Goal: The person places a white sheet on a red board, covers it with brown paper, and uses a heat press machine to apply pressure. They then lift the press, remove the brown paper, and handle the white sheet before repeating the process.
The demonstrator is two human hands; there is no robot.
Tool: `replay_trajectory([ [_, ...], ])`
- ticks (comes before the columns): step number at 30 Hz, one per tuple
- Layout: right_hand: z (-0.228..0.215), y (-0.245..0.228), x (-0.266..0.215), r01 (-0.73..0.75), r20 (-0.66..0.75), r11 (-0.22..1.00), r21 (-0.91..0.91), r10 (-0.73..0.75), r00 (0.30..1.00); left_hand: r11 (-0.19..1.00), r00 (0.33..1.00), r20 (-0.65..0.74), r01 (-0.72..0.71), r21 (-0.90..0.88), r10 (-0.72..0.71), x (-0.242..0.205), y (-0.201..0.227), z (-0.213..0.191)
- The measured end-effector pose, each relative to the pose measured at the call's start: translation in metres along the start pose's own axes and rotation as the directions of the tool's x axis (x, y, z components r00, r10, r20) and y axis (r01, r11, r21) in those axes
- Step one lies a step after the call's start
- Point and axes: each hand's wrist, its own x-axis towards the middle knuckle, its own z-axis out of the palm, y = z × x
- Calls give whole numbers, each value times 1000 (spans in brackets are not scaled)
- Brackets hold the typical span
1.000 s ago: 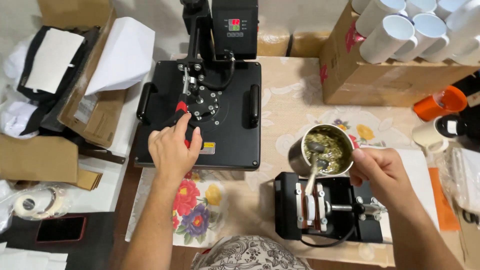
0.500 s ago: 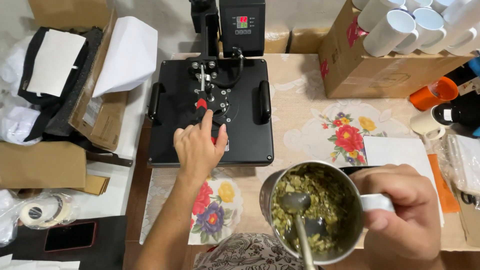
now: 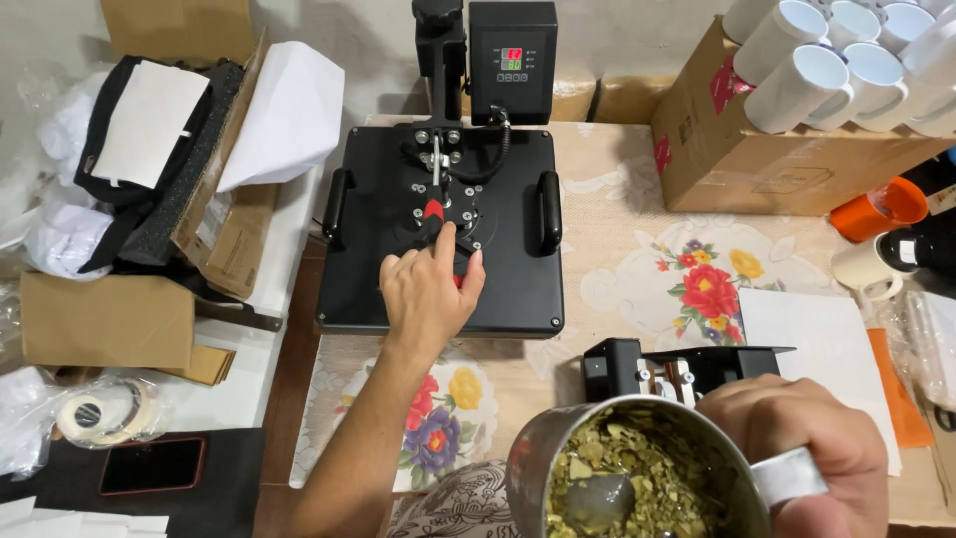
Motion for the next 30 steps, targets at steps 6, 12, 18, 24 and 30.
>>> replay_trajectory([
  [6, 0, 1, 2, 8, -13, 1000, -23, -8, 1000, 1000, 1000, 1, 6, 3, -6, 2, 1, -1],
  [12, 1, 0, 2, 5, -33, 999, -38, -7, 999, 1000, 1000, 7, 10, 3, -10, 1, 1, -2],
  [18, 22, -22, 8, -54, -149, 993, -102, 38, 988, 1000, 1000, 1, 10, 12, -10, 0, 2, -1],
  [24, -9, -9, 2, -15, 77, 999, 33, 12, 997, 1000, 1000, 11, 9, 6, -9, 1, 2, -3],
  [30, -25, -6, 6, -5, 254, 993, 115, -24, 967, 1000, 1000, 6, 8, -3, -8, 2, 2, -3],
])
